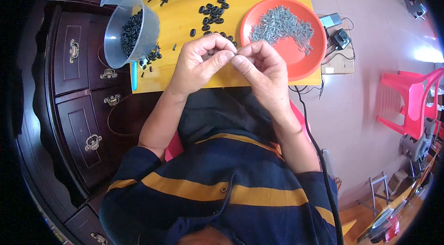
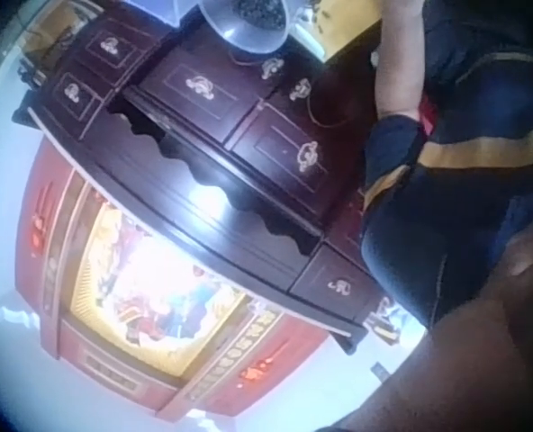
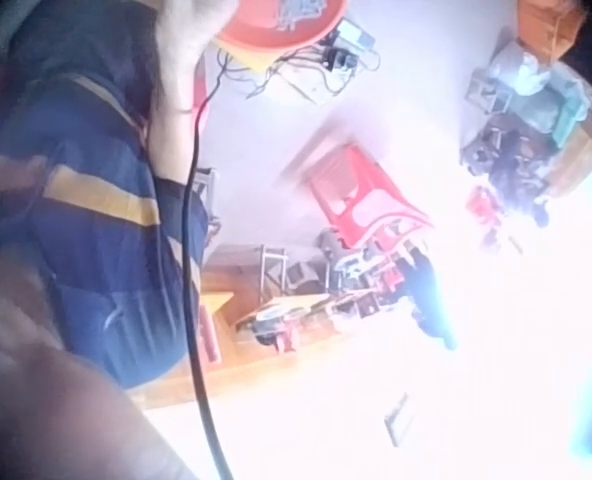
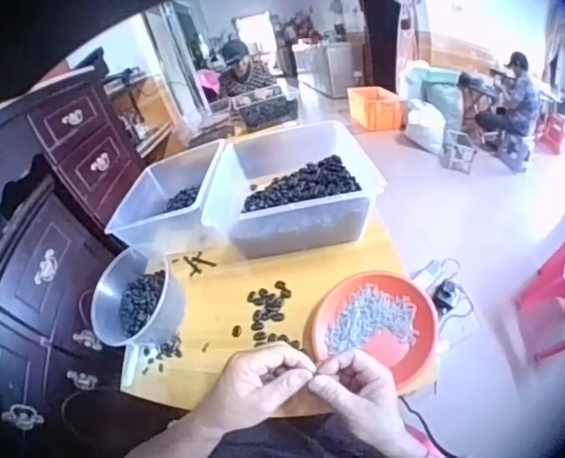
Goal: The person assembles fasteners by hand, inserting metal screws from a tray into plastic pieces and retrieving additional plastic components from storage bins onto the table.
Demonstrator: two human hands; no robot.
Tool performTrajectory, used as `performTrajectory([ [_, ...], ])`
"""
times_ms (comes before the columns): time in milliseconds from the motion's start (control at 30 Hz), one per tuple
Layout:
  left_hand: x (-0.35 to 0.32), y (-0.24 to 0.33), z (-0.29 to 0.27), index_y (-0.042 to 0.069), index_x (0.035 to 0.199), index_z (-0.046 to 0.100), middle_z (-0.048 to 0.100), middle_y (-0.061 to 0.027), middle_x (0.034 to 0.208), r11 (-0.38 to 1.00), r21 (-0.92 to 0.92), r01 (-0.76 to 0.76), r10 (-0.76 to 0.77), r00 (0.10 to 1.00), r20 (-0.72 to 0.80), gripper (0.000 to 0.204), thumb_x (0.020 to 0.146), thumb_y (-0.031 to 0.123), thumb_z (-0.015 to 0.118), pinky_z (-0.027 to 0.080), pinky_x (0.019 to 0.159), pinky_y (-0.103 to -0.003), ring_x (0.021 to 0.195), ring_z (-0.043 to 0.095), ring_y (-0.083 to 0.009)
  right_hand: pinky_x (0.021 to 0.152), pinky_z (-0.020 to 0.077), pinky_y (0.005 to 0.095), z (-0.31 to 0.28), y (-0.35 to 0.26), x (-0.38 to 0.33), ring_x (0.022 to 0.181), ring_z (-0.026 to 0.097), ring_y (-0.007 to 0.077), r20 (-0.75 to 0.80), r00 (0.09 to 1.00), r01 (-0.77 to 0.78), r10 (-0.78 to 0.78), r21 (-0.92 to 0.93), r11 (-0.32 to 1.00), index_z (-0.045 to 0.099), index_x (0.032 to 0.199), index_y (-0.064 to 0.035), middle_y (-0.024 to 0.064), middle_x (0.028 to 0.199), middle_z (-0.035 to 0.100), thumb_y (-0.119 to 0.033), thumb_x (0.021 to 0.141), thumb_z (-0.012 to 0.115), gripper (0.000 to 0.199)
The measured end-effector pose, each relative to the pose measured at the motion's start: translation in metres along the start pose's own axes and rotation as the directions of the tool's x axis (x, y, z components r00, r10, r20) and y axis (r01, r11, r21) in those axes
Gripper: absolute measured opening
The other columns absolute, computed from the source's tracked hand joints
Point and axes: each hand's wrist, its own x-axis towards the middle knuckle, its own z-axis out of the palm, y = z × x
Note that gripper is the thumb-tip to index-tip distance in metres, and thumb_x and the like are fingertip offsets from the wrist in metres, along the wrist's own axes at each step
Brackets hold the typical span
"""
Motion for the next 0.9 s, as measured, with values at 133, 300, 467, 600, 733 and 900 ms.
performTrajectory([
  [133, 0.001, 0.002, -0.001, 0.000, 0.098, 0.069, 0.065, 0.0016, 0.088, 0.999, 0.023, -0.030, 0.030, 0.999, 0.016, 0.006, 0.097, 0.005, 0.066, 0.048, 0.071, -0.022, 0.078, 0.057, -0.0044, 0.077, 0.0492, 0.0206, -0.002, -0.006, -0.002, 0.084, 0.059, 0.0050, -0.045, 0.999, 0.028, -0.031, -0.084, 0.996, 0.060, 0.103, -0.0028, -0.0011, 0.092, 0.063, -0.001, 0.096, 0.067, 0.010],
  [300, -0.004, -0.028, -0.009, 0.004, 0.101, 0.072, 0.065, -0.0051, 0.084, 0.744, 0.641, -0.189, 0.226, 0.974, 0.025, 0.013, 0.088, 0.002, 0.072, 0.049, 0.063, -0.027, 0.068, 0.060, -0.0142, 0.069, 0.0453, 0.0210, -0.006, -0.014, 0.006, 0.074, 0.054, 0.0076, -0.301, 0.946, 0.109, -0.119, -0.052, 0.993, 0.062, 0.110, -0.0036, 0.0012, 0.091, 0.060, -0.007, 0.102, 0.057, 0.010],
  [467, -0.013, -0.046, 0.001, 0.007, 0.103, 0.071, 0.065, -0.0072, 0.088, 0.614, 0.760, -0.213, 0.286, 0.957, 0.037, 0.019, 0.085, 0.009, 0.075, 0.054, 0.066, -0.035, 0.075, 0.066, -0.0253, 0.070, 0.0446, 0.0208, -0.008, -0.014, 0.005, 0.074, 0.052, 0.0075, -0.242, 0.964, 0.105, -0.106, -0.014, 0.994, 0.062, 0.117, -0.0035, 0.0012, 0.091, 0.058, -0.011, 0.104, 0.054, 0.016],
  [600, -0.010, -0.054, 0.003, 0.008, 0.101, 0.071, 0.062, -0.0065, 0.088, 0.540, 0.810, -0.229, 0.305, 0.950, 0.065, 0.017, 0.085, 0.012, 0.074, 0.055, 0.066, -0.037, 0.078, 0.067, -0.0255, 0.072, 0.0451, 0.0206, -0.011, -0.010, 0.005, 0.075, 0.052, 0.0078, -0.224, 0.970, 0.100, -0.094, 0.014, 0.995, 0.061, 0.119, -0.0041, 0.0015, 0.092, 0.059, -0.012, 0.104, 0.055, 0.017],
  [733, -0.009, -0.062, 0.003, 0.008, 0.101, 0.070, 0.063, -0.0067, 0.088, 0.503, 0.824, -0.263, 0.359, 0.930, 0.078, 0.016, 0.085, 0.010, 0.072, 0.056, 0.067, -0.037, 0.080, 0.067, -0.0260, 0.075, 0.0485, 0.0215, -0.009, -0.012, 0.006, 0.080, 0.057, 0.0076, -0.259, 0.963, 0.089, -0.075, 0.042, 0.995, 0.061, 0.118, -0.0032, 0.0025, 0.094, 0.063, -0.007, 0.104, 0.055, 0.016],
  [900, -0.019, -0.065, -0.006, 0.008, 0.100, 0.070, 0.067, -0.0074, 0.091, 0.626, 0.750, -0.215, 0.367, 0.929, -0.040, 0.016, 0.084, 0.007, 0.072, 0.056, 0.071, -0.037, 0.083, 0.068, -0.0272, 0.077, 0.0504, 0.0231, -0.010, -0.013, 0.005, 0.086, 0.059, 0.0090, -0.228, 0.969, 0.106, -0.094, 0.041, 0.994, 0.061, 0.117, -0.0027, 0.0042, 0.097, 0.064, -0.008, 0.103, 0.057, 0.015],
])
